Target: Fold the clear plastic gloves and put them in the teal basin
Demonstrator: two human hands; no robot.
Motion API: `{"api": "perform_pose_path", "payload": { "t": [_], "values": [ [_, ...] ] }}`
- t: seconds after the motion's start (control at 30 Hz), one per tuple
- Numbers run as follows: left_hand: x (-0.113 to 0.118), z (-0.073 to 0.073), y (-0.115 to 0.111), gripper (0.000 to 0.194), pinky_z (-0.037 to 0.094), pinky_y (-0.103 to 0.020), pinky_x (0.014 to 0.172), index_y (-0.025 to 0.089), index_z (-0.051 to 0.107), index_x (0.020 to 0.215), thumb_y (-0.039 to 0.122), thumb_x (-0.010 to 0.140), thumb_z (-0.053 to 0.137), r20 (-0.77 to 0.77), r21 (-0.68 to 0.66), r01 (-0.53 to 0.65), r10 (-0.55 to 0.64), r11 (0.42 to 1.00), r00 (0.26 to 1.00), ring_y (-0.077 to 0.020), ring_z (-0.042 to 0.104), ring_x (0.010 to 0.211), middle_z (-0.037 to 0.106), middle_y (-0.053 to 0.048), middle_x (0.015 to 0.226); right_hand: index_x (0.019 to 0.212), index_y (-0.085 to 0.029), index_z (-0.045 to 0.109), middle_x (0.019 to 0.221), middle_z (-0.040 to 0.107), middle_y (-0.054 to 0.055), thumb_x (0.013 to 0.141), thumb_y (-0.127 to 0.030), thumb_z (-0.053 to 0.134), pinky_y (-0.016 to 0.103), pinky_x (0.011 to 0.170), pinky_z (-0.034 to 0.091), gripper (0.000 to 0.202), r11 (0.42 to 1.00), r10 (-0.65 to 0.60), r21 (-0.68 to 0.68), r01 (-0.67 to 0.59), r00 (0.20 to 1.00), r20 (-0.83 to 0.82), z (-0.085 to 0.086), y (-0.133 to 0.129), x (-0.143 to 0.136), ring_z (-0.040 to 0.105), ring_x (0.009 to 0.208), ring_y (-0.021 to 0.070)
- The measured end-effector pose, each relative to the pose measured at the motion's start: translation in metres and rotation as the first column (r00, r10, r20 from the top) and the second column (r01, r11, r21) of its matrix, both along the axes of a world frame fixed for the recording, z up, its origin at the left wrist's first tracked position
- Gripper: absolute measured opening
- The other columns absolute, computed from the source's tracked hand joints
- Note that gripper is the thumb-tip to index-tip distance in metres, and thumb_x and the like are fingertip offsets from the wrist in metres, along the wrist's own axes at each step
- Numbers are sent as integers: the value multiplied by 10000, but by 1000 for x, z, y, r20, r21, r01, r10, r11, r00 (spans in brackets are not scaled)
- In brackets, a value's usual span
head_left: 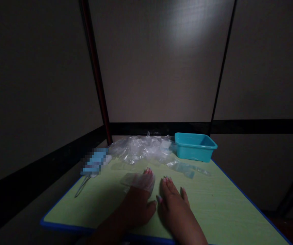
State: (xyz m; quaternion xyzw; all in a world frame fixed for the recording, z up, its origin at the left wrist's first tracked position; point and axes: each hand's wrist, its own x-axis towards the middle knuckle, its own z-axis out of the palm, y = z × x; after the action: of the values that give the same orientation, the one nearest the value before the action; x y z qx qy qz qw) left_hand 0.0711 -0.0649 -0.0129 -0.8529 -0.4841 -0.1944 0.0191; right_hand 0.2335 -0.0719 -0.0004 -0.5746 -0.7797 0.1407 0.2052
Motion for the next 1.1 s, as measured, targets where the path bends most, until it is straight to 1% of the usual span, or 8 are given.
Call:
{"api": "perform_pose_path", "payload": {
  "t": [0.2, 0.33, 0.43, 0.57, 0.83, 0.97, 1.03, 1.1],
  "values": [
    [4, -1, 0, 735, 100, -547, 1066, 105, 218, 1393, 259, 737, 513, 8, 6, 12, -12, 1000, 1000, -315, 91, 1338, 125, -152, 1466, 1385, -142, 268, 1437, 206, 92, 839, -355, 382, 528, 1055, 116, 598, 1000, -20, 1, 20, 1000, -11, 8, -11, 2, 151, 1334, 249],
    [5, 0, 0, 823, 71, -534, 1072, 161, 135, 1417, 178, 688, 516, 38, -18, 38, -38, 999, 999, -295, 65, 1345, 96, -114, 1477, 1399, -195, 229, 1453, 156, 59, 803, -260, 412, 531, 1054, 100, 627, 998, 15, 69, -12, 999, -43, 9, -15, -9, 109, 1343, 238],
    [6, 6, -1, 799, 49, -526, 1075, 197, 104, 1423, 231, 739, 515, 47, -40, 91, -90, 995, 995, -292, 70, 1345, 92, -93, 1480, 1400, -191, 226, 1456, 144, 68, 750, -151, 404, 526, 1053, 100, 675, 996, -3, 90, 5, 1000, -29, 9, -14, -21, 108, 1343, 231],
    [8, 15, -4, 717, 78, -487, 1085, 240, 177, 1411, 312, 779, 509, 76, -56, 155, -151, 986, 986, -276, 103, 1345, 120, -64, 1481, 1399, -174, 225, 1458, 137, 70, 687, -56, 366, 535, 1045, 114, 735, 994, -54, 96, 53, 999, 7, 7, -11, -34, 103, 1344, 222],
    [13, 31, -13, 572, 188, -409, 1073, 250, 404, 1315, 277, 757, 531, 236, -36, 226, -211, 974, 948, -262, 330, 1261, 423, -46, 1358, 1393, -185, 243, 1446, 193, 28, 791, -71, 249, 501, 1055, 145, 613, 994, -36, 102, 39, 999, -32, 3, -7, -38, 168, 1334, 179],
    [-1, 33, -18, 430, 316, -413, 981, 253, 565, 1133, 263, 703, 566, 228, -110, 226, -196, 968, 954, -283, 484, 1104, 567, -68, 1184, 1394, -144, 233, 1442, 198, 44, 817, -90, 218, 489, 1063, 139, 580, 994, -40, 97, 42, 999, -21, -2, -7, -37, 178, 1331, 179],
    [-14, 30, -21, 334, 367, -402, 924, 250, 608, 1027, 280, 695, 582, 235, -148, 193, -155, 970, 960, -272, 544, 984, 625, -65, 1042, 1396, -129, 220, 1445, 185, 50, 817, -108, 248, 478, 1068, 135, 581, 994, -39, 101, 40, 999, -6, -5, -7, -37, 163, 1334, 183],
    [-25, 28, -21, 248, 378, -384, 910, 232, 623, 972, 298, 744, 551, 324, -140, 110, -59, 984, 944, -258, 536, 975, 618, -73, 1018, 1400, -131, 205, 1452, 162, 43, 796, -111, 290, 462, 1073, 135, 611, 993, -32, 110, 30, 999, 8, -7, -6, -37, 140, 1339, 178]
  ]
}}
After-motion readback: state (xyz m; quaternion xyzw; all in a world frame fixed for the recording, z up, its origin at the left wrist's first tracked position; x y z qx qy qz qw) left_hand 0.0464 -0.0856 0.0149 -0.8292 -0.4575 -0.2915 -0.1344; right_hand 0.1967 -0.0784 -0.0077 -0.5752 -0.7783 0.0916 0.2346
